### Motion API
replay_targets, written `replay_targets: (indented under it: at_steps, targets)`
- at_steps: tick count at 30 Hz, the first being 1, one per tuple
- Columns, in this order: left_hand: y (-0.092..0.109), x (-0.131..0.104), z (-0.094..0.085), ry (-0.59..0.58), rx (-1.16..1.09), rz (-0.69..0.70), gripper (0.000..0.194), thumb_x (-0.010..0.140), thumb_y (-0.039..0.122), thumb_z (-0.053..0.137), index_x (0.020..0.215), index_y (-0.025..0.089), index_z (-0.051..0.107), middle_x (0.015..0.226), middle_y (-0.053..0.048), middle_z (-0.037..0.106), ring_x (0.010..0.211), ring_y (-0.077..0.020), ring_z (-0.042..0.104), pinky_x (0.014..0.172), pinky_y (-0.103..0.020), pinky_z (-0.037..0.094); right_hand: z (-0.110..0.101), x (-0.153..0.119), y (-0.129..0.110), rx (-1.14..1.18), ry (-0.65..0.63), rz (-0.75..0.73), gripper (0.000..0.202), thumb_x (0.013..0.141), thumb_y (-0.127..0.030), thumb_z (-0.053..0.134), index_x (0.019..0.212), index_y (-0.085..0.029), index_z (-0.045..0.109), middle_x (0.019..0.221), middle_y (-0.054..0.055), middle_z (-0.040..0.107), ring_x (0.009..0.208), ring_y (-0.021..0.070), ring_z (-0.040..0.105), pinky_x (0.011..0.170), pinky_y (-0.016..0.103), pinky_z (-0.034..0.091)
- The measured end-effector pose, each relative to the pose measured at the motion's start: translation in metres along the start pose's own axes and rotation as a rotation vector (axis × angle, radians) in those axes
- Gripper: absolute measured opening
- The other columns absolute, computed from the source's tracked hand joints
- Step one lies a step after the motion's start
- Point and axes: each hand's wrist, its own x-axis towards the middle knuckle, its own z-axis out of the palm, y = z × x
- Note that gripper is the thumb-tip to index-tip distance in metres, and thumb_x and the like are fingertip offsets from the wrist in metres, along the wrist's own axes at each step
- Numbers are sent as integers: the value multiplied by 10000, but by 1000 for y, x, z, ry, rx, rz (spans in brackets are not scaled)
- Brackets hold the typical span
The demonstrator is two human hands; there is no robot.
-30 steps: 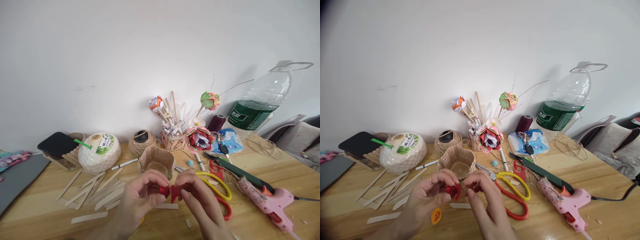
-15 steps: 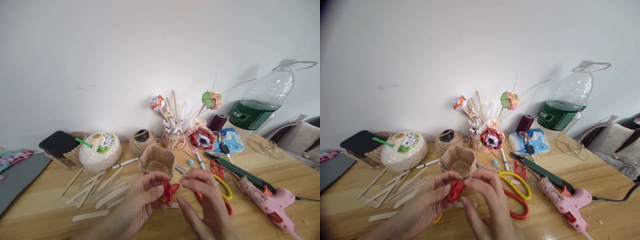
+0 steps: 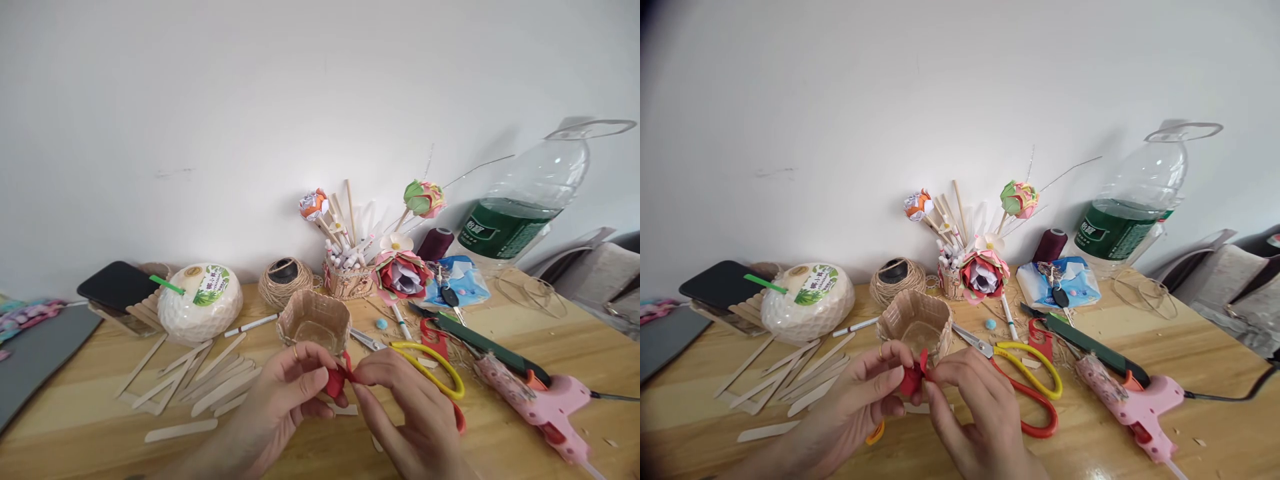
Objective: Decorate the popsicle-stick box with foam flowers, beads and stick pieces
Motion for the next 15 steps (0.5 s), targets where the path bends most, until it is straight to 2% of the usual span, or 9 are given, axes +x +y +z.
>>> replay_targets:
  at_steps: [2,7,12,15]
  targets:
    - [1,0,1,11,-13,-1,112,718,231,708,764,143,655,725,-12,637,671,-82,607,582,-142,478,1,1,-1,-24,31,23,155,765,-36,541,801,-184,566,674,1,628,629,109,605,581,203,498]
    - [2,-1,4,25,55,36,234,569,148,804,761,160,670,724,12,649,708,-80,581,667,-155,452,1,3,-2,-39,57,71,129,776,-69,534,763,-196,558,639,-9,609,573,105,593,529,196,490]
    - [1,-1,4,113,93,32,191,620,191,773,794,192,692,742,8,675,685,-85,588,613,-165,440,0,3,-2,-18,71,110,135,783,-78,528,747,-206,545,627,-7,597,559,113,578,519,210,483]
    - [3,-1,3,135,92,6,275,616,227,775,880,206,704,789,-10,688,675,-93,598,583,-169,440,1,1,0,-6,71,125,143,789,-75,513,742,-209,530,629,-6,587,566,117,571,523,218,479]
